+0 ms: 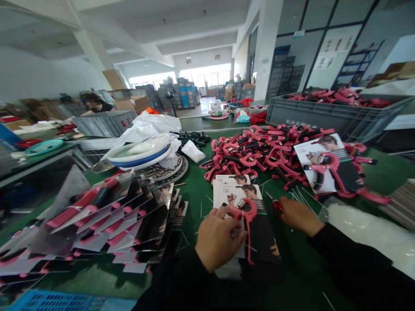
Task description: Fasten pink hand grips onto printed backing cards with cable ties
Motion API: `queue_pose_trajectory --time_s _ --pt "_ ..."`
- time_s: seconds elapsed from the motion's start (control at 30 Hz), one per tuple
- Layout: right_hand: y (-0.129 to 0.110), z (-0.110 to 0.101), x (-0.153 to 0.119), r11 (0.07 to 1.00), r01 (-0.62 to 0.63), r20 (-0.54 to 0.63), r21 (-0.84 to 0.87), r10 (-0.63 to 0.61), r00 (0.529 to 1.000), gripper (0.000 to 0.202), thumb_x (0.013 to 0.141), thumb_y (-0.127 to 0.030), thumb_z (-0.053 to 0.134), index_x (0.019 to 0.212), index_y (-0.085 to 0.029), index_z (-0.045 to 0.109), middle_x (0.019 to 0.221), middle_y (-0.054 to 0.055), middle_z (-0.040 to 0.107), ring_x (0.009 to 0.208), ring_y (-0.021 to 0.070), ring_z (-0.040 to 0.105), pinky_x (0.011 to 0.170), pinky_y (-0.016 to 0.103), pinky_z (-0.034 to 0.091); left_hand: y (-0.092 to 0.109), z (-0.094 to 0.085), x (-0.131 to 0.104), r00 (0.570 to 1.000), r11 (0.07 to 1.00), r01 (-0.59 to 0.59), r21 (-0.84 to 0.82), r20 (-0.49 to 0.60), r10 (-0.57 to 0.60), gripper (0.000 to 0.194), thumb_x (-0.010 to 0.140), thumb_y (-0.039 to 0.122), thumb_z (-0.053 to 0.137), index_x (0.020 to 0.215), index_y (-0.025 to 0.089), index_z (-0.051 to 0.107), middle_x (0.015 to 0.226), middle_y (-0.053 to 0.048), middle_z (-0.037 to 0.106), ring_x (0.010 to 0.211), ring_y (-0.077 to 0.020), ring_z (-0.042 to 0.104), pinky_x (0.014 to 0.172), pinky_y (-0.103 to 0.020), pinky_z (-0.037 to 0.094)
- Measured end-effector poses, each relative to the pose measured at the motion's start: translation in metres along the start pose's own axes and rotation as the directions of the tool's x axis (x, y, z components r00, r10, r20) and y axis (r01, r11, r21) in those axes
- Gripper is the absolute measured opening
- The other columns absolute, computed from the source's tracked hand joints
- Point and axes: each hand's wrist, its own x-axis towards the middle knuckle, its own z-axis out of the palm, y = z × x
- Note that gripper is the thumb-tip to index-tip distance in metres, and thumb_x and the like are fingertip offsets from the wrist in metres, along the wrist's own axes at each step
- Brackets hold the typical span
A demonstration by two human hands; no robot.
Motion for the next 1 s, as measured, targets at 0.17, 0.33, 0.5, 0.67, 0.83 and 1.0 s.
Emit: queue_pose_trajectory --time_s 0.17,0.33,0.5,0.67,0.83,1.0 --pt "0.01 -0.024 -0.009 0.948 -0.006 0.129 0.319 -0.037 0.991 0.041 0.086 -0.036 0.051 0.118 -0.011 0.051 0.088 0.01 0.067 0.078 0.0211 0.064 0.067 0.033 0.05 0.017 0.004 0.004 0.995 0.98 0.104 0.171 -0.016 -0.102 0.015 0.076 0.031 0.057 0.074 0.021 0.068 0.096 -0.008 0.06 0.09 -0.0259 0.053 0.069 -0.034 0.046" --pt "0.003 -0.046 -0.057 0.813 0.058 0.193 0.579 -0.206 0.959 0.067 0.077 -0.054 0.053 0.13 -0.015 0.041 0.108 0.013 0.064 0.098 0.0261 0.061 0.078 0.032 0.051 0.015 0.004 0.01 0.992 0.99 0.126 0.057 0.019 -0.127 0.007 0.066 0.026 0.062 0.066 0.021 0.067 0.091 -0.008 0.058 0.086 -0.0253 0.053 0.067 -0.033 0.045" --pt "-0.044 -0.067 -0.095 0.852 0.317 0.319 0.416 -0.463 0.827 0.052 0.076 -0.051 0.06 0.119 -0.022 0.053 0.096 0.006 0.066 0.083 0.0228 0.063 0.072 0.032 0.049 0.008 0.006 0.01 0.992 0.989 0.125 -0.082 0.025 -0.123 0.006 0.064 0.015 0.06 0.061 0.019 0.065 0.087 -0.008 0.058 0.089 -0.0262 0.054 0.074 -0.036 0.044" --pt "-0.07 -0.066 -0.096 0.727 0.608 0.191 -0.319 -0.579 0.793 0.04 0.073 -0.026 0.065 0.112 -0.02 0.06 0.087 0.009 0.064 0.073 0.0247 0.064 0.06 0.032 0.045 -0.008 0.007 0.007 0.995 0.944 0.1 -0.313 0.031 -0.095 0.007 0.075 0.015 0.059 0.069 0.017 0.063 0.09 -0.006 0.059 0.09 -0.0183 0.056 0.082 -0.03 0.044" --pt "-0.073 -0.053 -0.086 0.381 0.642 0.105 -0.665 -0.804 0.585 0.037 0.075 -0.01 0.056 0.111 -0.02 0.059 0.072 0.007 0.061 0.058 0.0205 0.06 0.048 0.027 0.036 -0.017 0.011 0.003 0.993 0.871 0.118 -0.476 0.03 -0.118 0.004 0.076 0.015 0.061 0.072 0.015 0.061 0.09 -0.006 0.057 0.089 -0.0167 0.056 0.08 -0.027 0.045" --pt "-0.087 -0.056 -0.089 0.235 0.612 0.126 -0.755 -0.864 0.487 0.033 0.075 -0.004 0.05 0.104 -0.016 0.061 0.076 0.01 0.065 0.056 0.0201 0.06 0.046 0.027 0.033 -0.017 0.012 -0.001 0.996 0.824 0.089 -0.559 0.042 -0.08 0.008 0.075 0.019 0.064 0.068 0.016 0.061 0.088 -0.006 0.058 0.088 -0.0177 0.056 0.079 -0.028 0.044"
